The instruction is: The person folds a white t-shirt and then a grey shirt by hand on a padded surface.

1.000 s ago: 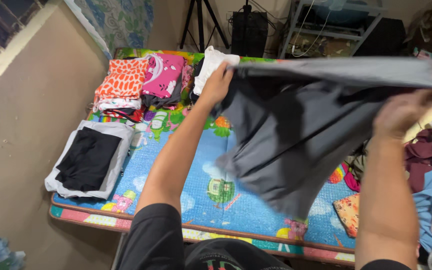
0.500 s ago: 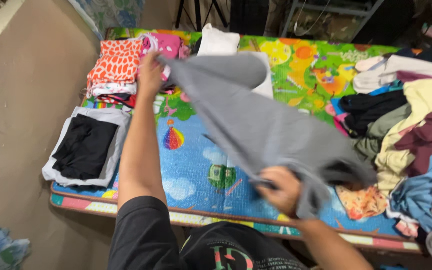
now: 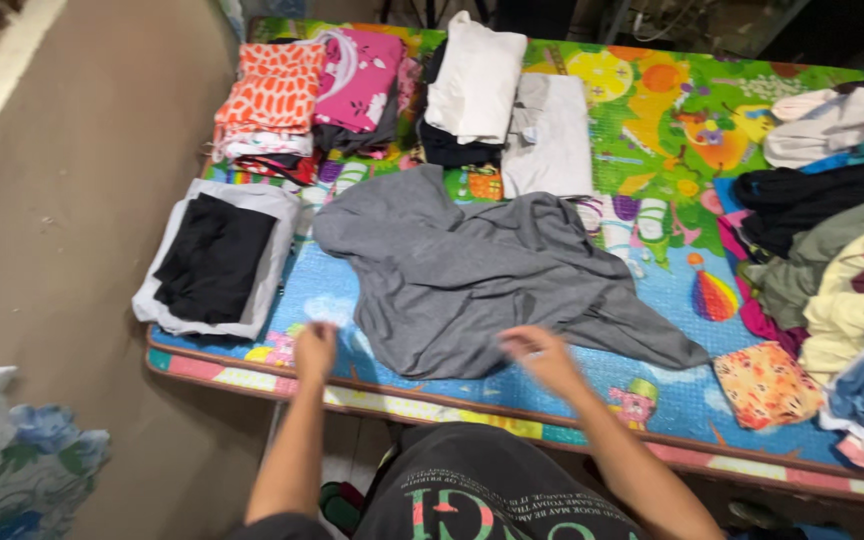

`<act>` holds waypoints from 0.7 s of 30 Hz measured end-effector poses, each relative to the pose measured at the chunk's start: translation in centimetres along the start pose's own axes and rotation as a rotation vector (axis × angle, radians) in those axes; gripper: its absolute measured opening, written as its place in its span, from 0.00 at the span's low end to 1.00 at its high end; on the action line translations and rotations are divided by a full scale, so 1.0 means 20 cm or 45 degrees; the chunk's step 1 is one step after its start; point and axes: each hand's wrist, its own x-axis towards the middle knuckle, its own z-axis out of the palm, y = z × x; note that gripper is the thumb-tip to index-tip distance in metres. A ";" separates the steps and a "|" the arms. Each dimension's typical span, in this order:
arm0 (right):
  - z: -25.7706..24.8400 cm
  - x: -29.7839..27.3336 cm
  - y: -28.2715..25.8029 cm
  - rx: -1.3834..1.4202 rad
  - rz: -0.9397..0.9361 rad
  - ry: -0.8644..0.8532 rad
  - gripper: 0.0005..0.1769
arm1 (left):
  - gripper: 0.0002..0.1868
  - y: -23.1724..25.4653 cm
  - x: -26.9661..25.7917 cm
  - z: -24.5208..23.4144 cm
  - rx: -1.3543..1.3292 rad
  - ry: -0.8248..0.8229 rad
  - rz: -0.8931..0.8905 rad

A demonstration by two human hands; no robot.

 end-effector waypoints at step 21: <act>-0.99 -0.29 0.59 -0.220 0.467 1.105 0.21 | 0.04 0.57 -0.42 0.15 -0.488 -0.012 0.301</act>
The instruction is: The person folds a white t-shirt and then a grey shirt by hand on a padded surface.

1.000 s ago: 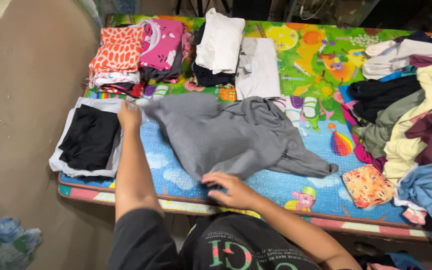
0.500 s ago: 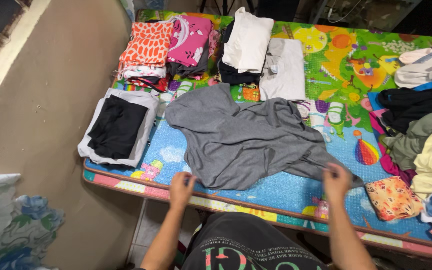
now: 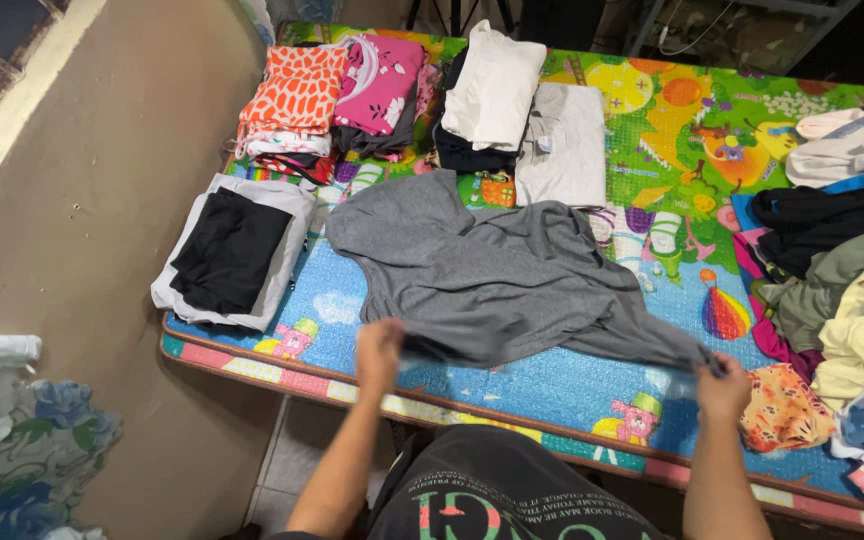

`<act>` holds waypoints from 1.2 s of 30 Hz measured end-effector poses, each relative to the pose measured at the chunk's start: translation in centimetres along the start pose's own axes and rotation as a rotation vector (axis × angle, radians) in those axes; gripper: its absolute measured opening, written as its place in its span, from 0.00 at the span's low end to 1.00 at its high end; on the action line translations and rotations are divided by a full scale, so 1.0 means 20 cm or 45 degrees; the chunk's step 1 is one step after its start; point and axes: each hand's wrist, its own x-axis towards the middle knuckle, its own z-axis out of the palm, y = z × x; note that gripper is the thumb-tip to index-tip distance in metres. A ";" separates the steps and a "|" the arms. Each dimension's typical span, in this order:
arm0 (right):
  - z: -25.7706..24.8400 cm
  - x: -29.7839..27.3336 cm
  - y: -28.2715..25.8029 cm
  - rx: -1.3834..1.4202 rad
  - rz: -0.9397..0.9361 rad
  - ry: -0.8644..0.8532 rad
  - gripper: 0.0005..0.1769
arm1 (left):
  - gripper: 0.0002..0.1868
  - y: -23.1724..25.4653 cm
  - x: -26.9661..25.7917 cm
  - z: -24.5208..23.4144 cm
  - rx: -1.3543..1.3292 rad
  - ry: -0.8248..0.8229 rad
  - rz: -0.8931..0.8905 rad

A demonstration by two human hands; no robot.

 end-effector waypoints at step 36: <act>-0.08 -0.20 0.18 0.188 0.253 -0.809 0.10 | 0.38 -0.44 -0.44 -0.68 -0.318 0.013 -1.305</act>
